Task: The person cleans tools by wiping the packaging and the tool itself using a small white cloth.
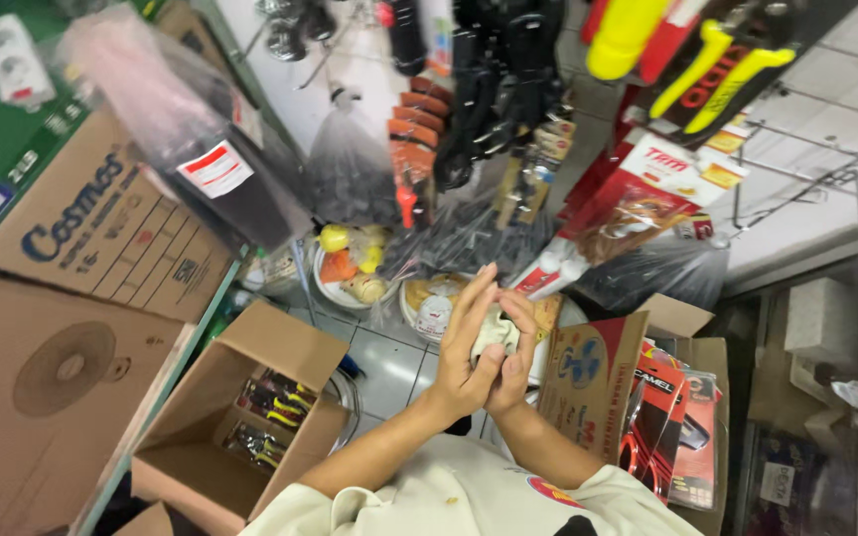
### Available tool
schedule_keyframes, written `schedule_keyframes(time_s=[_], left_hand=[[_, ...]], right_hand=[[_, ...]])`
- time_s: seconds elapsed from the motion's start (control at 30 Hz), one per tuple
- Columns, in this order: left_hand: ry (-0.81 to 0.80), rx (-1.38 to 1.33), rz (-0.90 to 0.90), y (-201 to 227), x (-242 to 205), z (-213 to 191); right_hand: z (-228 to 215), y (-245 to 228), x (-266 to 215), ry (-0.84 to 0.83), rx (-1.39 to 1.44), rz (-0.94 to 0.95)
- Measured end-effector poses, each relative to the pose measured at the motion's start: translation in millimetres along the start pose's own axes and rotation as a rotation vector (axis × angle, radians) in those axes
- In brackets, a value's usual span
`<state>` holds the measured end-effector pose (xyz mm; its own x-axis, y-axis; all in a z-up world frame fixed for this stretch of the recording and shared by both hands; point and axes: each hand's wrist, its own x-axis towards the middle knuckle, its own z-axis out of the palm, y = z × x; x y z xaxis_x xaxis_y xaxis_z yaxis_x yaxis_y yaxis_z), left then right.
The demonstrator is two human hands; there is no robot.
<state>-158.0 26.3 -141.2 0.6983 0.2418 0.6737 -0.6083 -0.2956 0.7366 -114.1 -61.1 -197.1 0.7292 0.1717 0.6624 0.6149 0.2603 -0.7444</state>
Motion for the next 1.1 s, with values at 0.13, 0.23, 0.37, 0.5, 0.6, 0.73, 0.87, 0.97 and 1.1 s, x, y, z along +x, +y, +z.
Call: schedule_keyframes(time_s=[0.13,0.23,0.37,0.5,0.6,0.73,0.87,0.97,1.1], left_hand=[[0.038,-0.017,0.027,13,-15,-37],[0.065,-0.037,0.020,23,-33,-74],[0.142,0.006,0.006,32,-61,-120],[0.179,0.045,-0.019,43,-95,-159],[0.183,0.042,-0.032,51,-123,-187],[0.172,0.042,-0.097,60,-163,-220],[0.162,0.111,-0.229,51,-202,-241],[0.157,0.133,-0.326,27,-225,-247],[0.108,0.180,-0.490,-10,-264,-247]], right_hand=[[32,-8,-23,-0.015,0.010,0.028],[64,-20,-45,-0.038,-0.028,0.078],[103,-38,-75,-0.144,-0.018,0.209],[140,-54,-105,-0.210,0.002,0.234],[167,-65,-132,-0.241,0.071,0.272],[200,-77,-166,-0.266,0.040,0.306],[221,-80,-191,-0.284,-0.008,0.403],[226,-72,-199,-0.380,-0.149,0.362],[219,-42,-211,-0.503,-0.216,0.447]])
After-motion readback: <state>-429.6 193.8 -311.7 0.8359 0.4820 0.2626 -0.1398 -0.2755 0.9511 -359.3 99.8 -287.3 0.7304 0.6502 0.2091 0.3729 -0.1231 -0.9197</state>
